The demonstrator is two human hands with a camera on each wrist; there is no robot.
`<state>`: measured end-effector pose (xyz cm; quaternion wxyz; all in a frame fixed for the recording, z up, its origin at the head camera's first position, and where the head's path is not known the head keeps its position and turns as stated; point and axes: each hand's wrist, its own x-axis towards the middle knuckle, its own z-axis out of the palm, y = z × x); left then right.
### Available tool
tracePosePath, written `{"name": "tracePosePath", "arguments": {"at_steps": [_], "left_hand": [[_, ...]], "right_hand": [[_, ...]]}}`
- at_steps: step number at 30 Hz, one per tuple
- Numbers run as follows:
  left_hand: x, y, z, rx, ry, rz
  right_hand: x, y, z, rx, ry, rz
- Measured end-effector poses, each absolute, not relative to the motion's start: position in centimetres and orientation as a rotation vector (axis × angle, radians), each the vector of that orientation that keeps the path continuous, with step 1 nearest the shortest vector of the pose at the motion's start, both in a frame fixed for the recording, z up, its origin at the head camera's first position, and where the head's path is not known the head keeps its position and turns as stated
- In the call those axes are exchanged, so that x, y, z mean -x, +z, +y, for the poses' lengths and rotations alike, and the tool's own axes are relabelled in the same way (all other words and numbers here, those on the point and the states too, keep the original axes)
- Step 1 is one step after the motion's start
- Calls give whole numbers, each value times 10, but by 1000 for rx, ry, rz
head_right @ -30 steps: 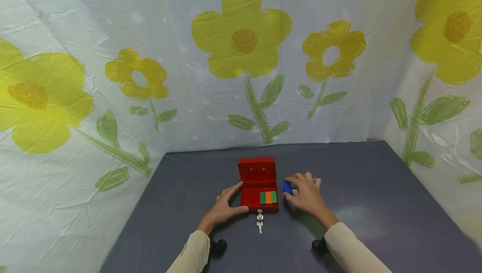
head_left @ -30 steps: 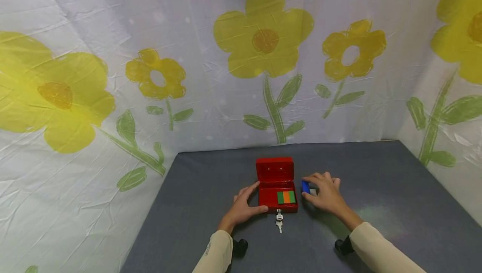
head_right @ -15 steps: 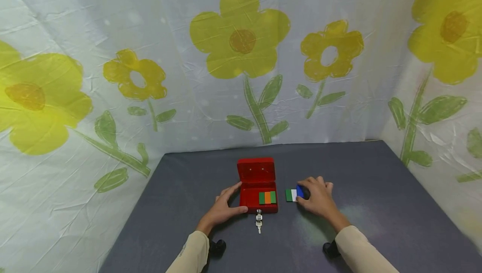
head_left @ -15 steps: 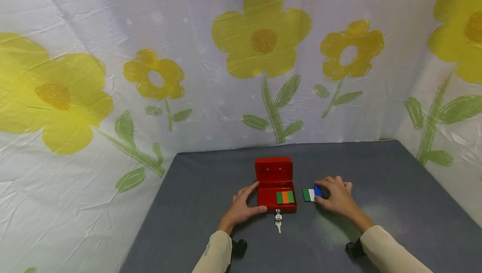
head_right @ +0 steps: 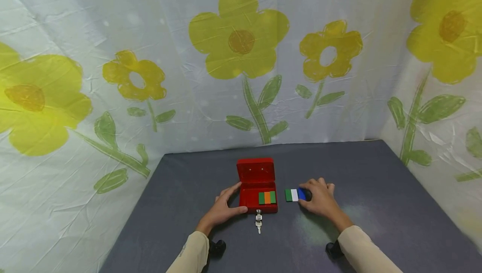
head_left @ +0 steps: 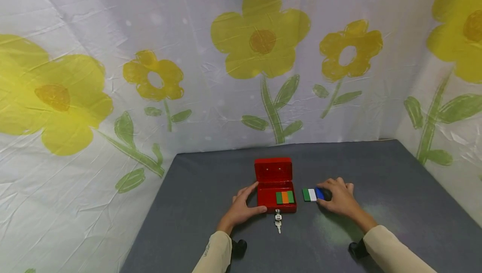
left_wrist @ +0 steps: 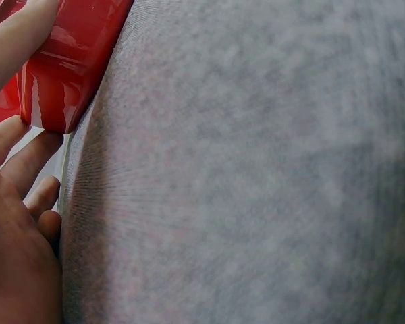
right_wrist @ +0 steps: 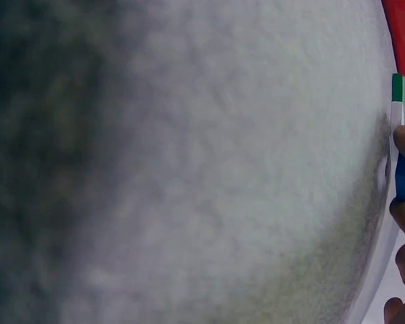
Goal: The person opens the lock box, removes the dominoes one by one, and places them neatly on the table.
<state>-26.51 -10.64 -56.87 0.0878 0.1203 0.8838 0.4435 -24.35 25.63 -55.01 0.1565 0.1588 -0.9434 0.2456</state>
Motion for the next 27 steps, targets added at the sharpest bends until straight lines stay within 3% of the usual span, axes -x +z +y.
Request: {"name": "tracePosePath", "arguments": {"at_steps": [27], "left_hand": [[265, -568, -107, -318, 1322, 2605]], "right_hand": [[248, -541, 256, -498, 734, -2805]]}}
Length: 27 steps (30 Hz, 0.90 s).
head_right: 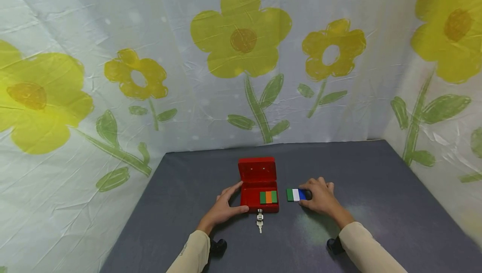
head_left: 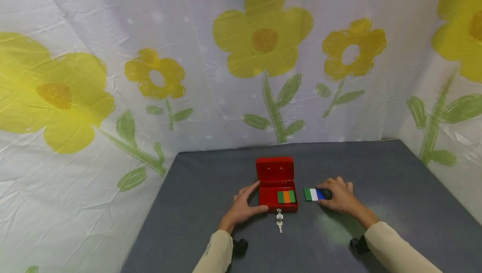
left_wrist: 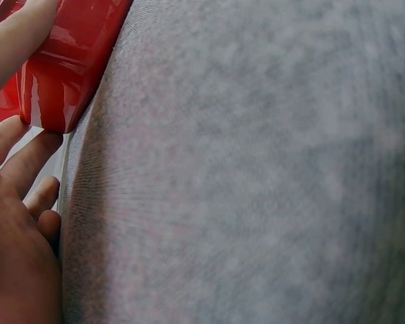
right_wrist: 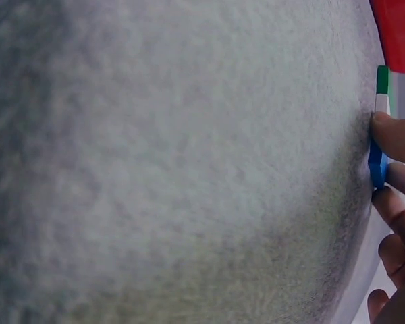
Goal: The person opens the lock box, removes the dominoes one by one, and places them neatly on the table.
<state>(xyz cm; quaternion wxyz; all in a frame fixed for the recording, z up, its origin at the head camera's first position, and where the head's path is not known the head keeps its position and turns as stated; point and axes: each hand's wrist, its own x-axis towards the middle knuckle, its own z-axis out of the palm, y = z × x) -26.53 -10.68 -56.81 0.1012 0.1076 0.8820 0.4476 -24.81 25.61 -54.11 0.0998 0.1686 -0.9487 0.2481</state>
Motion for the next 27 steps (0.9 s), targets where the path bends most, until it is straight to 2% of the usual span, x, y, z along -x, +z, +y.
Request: {"name": "tracePosePath", "arguments": {"at_steps": [27], "left_hand": [[264, -567, -107, -332, 1341, 2598]], "right_hand": [[248, -537, 251, -523, 769, -2746]]}}
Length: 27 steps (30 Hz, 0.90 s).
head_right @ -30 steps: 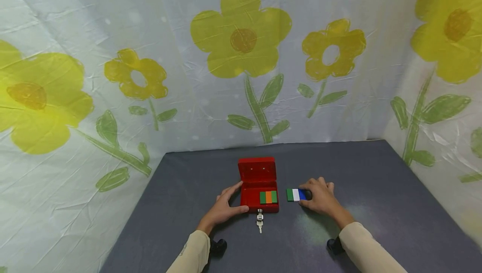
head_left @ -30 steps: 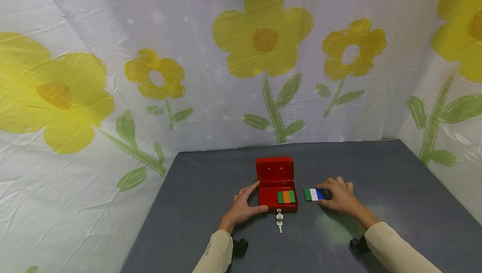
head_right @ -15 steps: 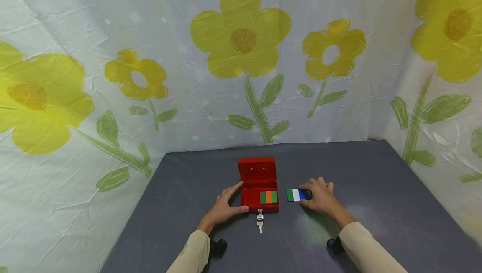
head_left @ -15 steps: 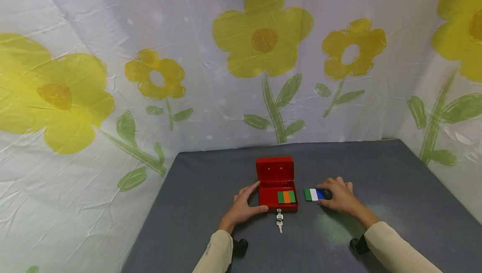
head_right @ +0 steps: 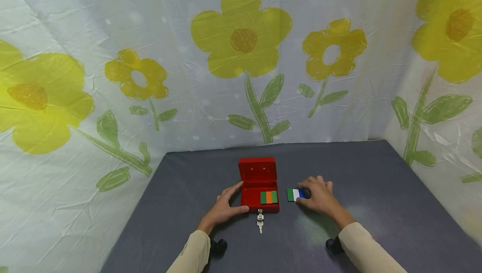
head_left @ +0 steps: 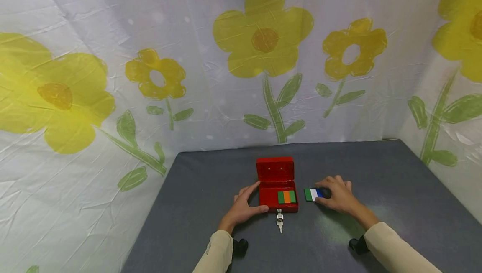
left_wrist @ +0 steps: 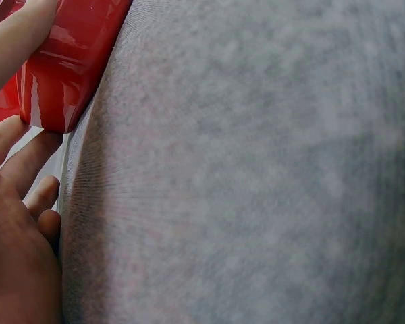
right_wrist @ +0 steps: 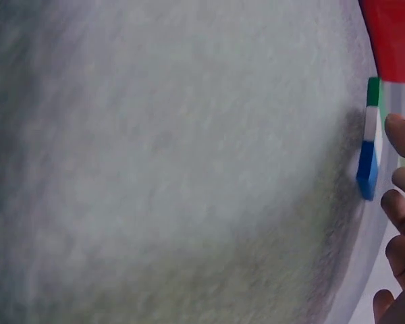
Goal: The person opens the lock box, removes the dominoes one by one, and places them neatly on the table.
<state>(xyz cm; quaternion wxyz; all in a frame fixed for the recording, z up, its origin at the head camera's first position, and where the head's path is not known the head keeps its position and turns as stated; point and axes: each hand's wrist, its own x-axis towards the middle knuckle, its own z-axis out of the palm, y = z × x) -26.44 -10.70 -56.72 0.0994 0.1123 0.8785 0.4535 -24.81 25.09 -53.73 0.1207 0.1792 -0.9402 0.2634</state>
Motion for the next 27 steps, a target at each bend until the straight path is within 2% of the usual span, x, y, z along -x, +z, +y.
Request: {"name": "tracePosePath", "arguments": {"at_steps": [27], "left_hand": [[265, -569, -107, -347, 1349, 2602]], "right_hand": [[254, -538, 197, -629, 900, -2540]]}}
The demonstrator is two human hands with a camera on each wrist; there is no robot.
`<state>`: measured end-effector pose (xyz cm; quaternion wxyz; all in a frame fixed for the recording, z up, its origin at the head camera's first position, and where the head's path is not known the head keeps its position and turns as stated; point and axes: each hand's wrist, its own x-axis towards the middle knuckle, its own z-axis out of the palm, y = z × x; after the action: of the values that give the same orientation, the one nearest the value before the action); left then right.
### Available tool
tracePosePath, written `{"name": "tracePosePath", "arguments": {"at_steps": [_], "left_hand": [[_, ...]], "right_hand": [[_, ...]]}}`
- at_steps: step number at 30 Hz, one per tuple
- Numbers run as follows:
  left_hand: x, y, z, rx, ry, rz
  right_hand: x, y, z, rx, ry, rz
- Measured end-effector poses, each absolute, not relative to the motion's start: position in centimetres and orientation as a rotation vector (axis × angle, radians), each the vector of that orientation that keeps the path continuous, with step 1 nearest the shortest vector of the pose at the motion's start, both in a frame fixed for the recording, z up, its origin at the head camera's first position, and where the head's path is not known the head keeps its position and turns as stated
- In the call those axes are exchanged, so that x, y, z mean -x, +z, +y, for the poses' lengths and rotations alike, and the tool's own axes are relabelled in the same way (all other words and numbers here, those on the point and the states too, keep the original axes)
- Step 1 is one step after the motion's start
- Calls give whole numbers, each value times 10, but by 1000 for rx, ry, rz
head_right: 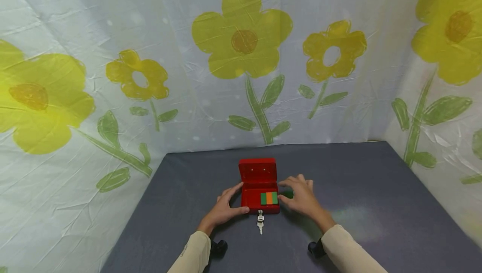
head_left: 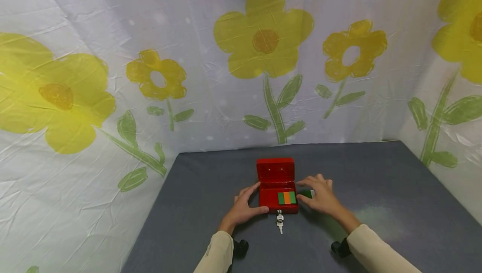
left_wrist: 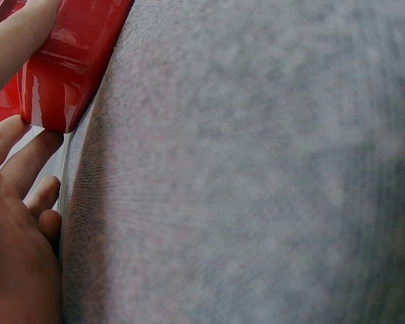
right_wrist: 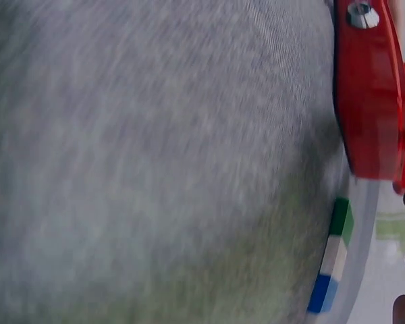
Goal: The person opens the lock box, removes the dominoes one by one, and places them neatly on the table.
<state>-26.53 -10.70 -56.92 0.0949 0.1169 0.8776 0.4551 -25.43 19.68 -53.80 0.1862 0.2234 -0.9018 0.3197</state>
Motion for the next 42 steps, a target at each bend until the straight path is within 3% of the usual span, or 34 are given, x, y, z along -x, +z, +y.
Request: {"name": "tracePosePath", "arguments": {"at_steps": [42], "left_hand": [[263, -564, -107, -379, 1307, 2620]], "right_hand": [[265, -523, 141, -707, 561, -2812]]}}
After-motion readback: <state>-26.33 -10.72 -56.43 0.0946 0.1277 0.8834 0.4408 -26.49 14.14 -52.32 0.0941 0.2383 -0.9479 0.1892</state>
